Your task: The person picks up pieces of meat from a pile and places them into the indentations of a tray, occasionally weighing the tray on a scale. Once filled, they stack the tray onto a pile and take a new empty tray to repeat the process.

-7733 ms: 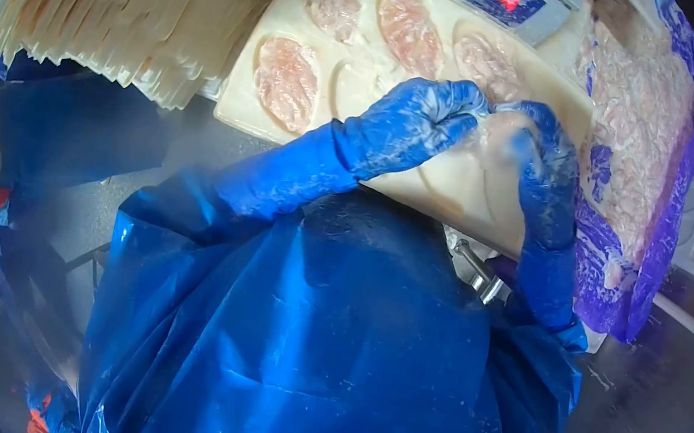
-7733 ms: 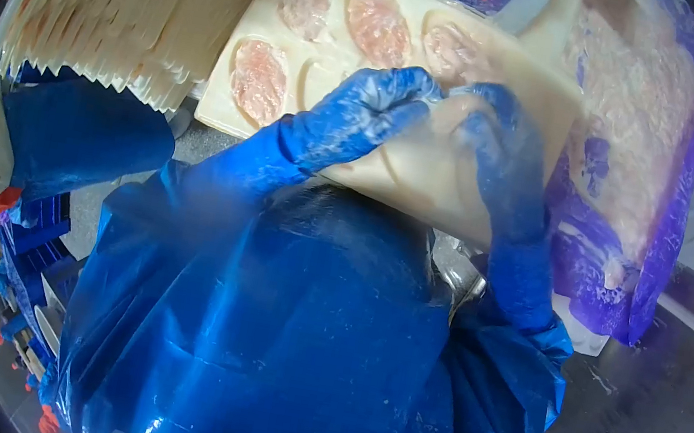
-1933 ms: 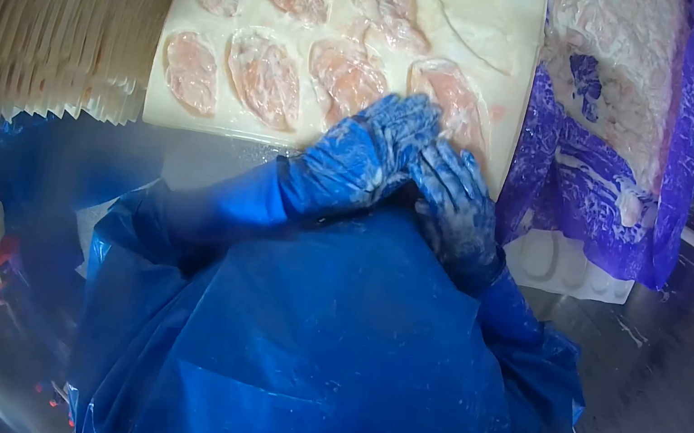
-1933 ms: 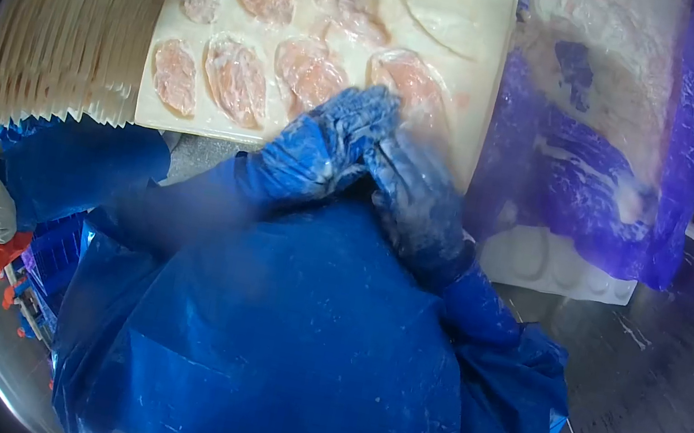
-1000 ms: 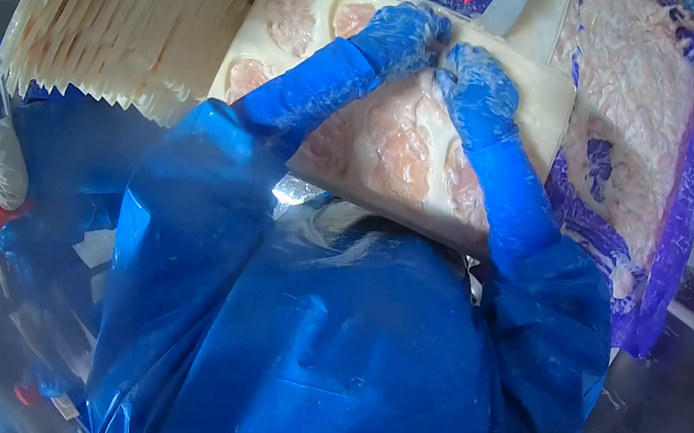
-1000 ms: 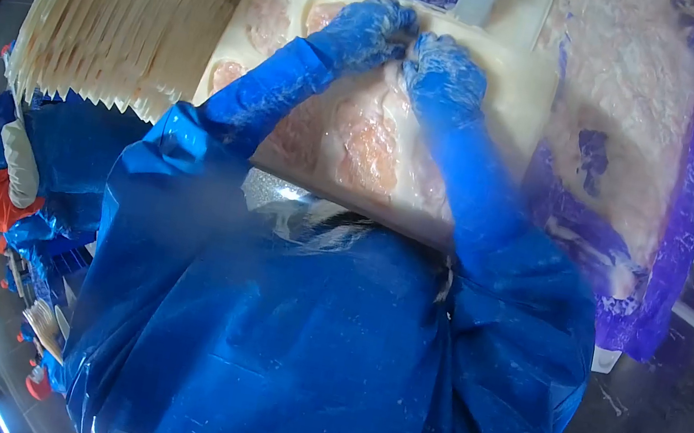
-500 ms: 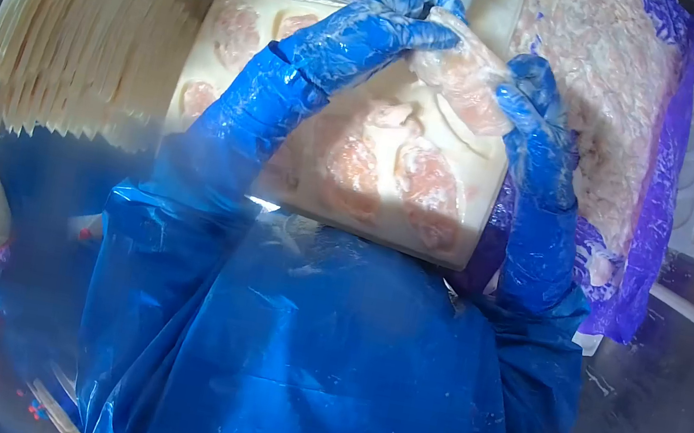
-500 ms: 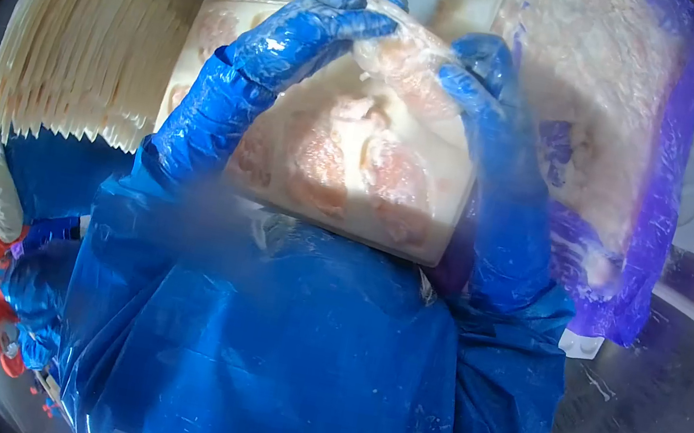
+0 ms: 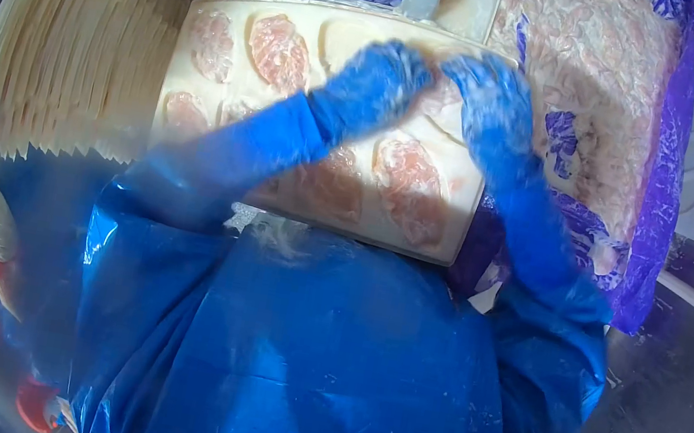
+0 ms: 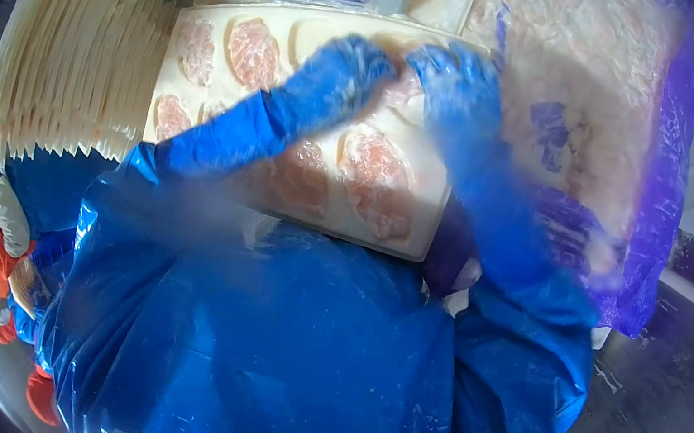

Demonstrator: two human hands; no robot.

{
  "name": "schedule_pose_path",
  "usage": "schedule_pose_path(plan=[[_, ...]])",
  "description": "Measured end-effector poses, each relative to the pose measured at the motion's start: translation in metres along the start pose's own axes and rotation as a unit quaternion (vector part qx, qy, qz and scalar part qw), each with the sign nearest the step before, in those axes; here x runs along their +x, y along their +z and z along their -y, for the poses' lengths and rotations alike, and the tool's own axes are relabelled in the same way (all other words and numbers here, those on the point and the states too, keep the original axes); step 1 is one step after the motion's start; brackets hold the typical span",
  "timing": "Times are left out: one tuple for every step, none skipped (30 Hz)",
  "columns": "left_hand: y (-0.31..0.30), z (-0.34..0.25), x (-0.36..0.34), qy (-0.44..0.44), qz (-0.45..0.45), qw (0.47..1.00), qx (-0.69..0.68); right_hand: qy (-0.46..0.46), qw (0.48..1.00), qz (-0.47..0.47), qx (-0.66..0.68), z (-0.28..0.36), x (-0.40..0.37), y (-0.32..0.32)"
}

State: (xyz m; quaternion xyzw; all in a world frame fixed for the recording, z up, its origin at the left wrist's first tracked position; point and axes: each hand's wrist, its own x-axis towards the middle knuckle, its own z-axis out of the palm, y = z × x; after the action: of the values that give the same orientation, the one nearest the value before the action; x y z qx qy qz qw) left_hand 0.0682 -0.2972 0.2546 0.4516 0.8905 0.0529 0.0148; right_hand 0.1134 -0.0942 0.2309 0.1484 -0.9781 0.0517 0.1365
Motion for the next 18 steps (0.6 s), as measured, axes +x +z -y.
schedule_pose_path(plan=[[0.025, -0.004, -0.007, 0.071, -0.122, 0.979, -0.149, -0.095, 0.995, -0.034, -0.012, -0.011, 0.016, 0.004], [0.022, -0.02, -0.017, 0.112, -0.051, 0.987, 0.104, -0.189, 0.979, -0.068, -0.025, -0.02, 0.029, 0.006], [0.017, -0.02, -0.012, 0.142, -0.057, 0.976, -0.155, -0.187, 0.979, -0.071, -0.025, -0.025, 0.039, 0.005], [0.006, -0.017, -0.005, 0.161, -0.06, 0.898, -0.404, -0.163, 0.986, -0.033, 0.002, -0.029, 0.049, 0.003], [-0.002, -0.012, 0.001, 0.061, -0.049, 0.877, -0.475, -0.139, 0.99, 0.006, 0.029, -0.03, 0.055, -0.001], [-0.006, 0.002, 0.01, 0.055, -0.088, 0.92, -0.378, -0.139, 0.99, 0.007, 0.029, -0.026, 0.051, -0.008], [-0.011, 0.017, 0.019, 0.04, -0.126, 0.952, -0.276, -0.051, 0.985, -0.043, 0.161, -0.016, 0.039, -0.018], [-0.007, 0.026, 0.026, -0.014, -0.008, 0.968, -0.251, 0.037, 0.953, -0.092, 0.287, -0.01, 0.031, -0.025], [0.012, 0.037, 0.025, 0.044, -0.06, 0.979, -0.19, 0.027, 0.965, -0.066, 0.253, 0.0, 0.01, -0.008], [0.032, 0.045, 0.017, 0.102, -0.11, 0.981, -0.127, 0.016, 0.975, -0.04, 0.219, 0.009, -0.01, 0.01], [0.03, 0.046, 0.01, 0.102, -0.108, 0.981, -0.127, -0.125, 0.989, -0.022, 0.077, 0.022, -0.032, 0.0], [0.023, 0.042, 0.001, 0.085, -0.09, 0.991, -0.051, -0.121, 0.989, -0.022, 0.078, 0.029, -0.048, -0.011], [0.016, 0.038, -0.006, 0.062, -0.074, 0.995, 0.026, -0.091, 0.992, 0.0, 0.084, 0.03, -0.059, -0.023], [0.006, 0.03, -0.007, 0.061, -0.075, 0.995, 0.027, -0.061, 0.994, 0.023, 0.09, 0.026, -0.067, -0.03], [-0.003, 0.02, -0.003, 0.023, -0.013, 0.996, 0.089, -0.024, 0.986, 0.054, 0.156, 0.018, -0.076, -0.025], [-0.007, 0.013, 0.003, -0.013, 0.047, 0.988, 0.15, -0.019, 0.987, 0.053, 0.153, 0.021, -0.073, -0.03], [0.003, 0.009, 0.006, 0.031, -0.06, 0.995, 0.077, -0.004, 0.994, 0.024, 0.105, 0.027, -0.064, -0.039], [0.014, 0.006, 0.007, 0.037, -0.062, 0.995, 0.076, 0.011, 0.998, -0.004, 0.057, 0.034, -0.058, -0.044]])
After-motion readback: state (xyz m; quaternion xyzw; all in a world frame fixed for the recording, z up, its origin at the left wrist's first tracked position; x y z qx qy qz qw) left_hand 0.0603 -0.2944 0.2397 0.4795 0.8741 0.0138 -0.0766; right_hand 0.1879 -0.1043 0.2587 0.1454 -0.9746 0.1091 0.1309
